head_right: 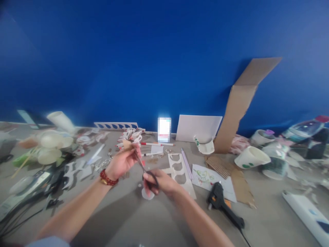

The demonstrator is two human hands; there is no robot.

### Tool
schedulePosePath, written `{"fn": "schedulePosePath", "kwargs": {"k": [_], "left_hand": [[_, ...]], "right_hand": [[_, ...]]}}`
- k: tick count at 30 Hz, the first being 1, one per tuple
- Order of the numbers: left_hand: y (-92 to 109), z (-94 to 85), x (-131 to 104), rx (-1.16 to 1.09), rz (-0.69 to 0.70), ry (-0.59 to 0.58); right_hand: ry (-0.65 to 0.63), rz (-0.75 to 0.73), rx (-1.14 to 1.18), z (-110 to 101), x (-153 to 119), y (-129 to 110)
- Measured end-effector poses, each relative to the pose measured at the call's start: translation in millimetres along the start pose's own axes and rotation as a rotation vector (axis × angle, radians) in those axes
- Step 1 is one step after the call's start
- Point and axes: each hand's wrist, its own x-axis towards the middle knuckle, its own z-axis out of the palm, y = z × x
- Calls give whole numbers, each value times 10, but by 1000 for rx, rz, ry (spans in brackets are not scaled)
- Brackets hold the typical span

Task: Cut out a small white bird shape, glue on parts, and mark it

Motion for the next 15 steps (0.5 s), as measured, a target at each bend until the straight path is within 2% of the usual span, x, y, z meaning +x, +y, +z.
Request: {"fn": "schedulePosePath", "kwargs": {"k": [3,5,8,10,12,15], "left_hand": [[79,-179,-35,146,60,73],[137,-358,-121,417,135,111],[220,-685,-313,1143,157,131],[267,-890,-438,1609,98,145],[310,-1037,-534,1701,66,161],[393,-1131,-616,1759,51,156]], "right_hand": [[-14,5,-33,14,-12,-19],[-27,6,-46,22,-26,-39],[-14,-4,-46,30,-50,-76],[20,-17,-43,38,-60,-106],[44,-26,-50,50,-63,-138],[55,-23,-87,74,-72,-181]]}}
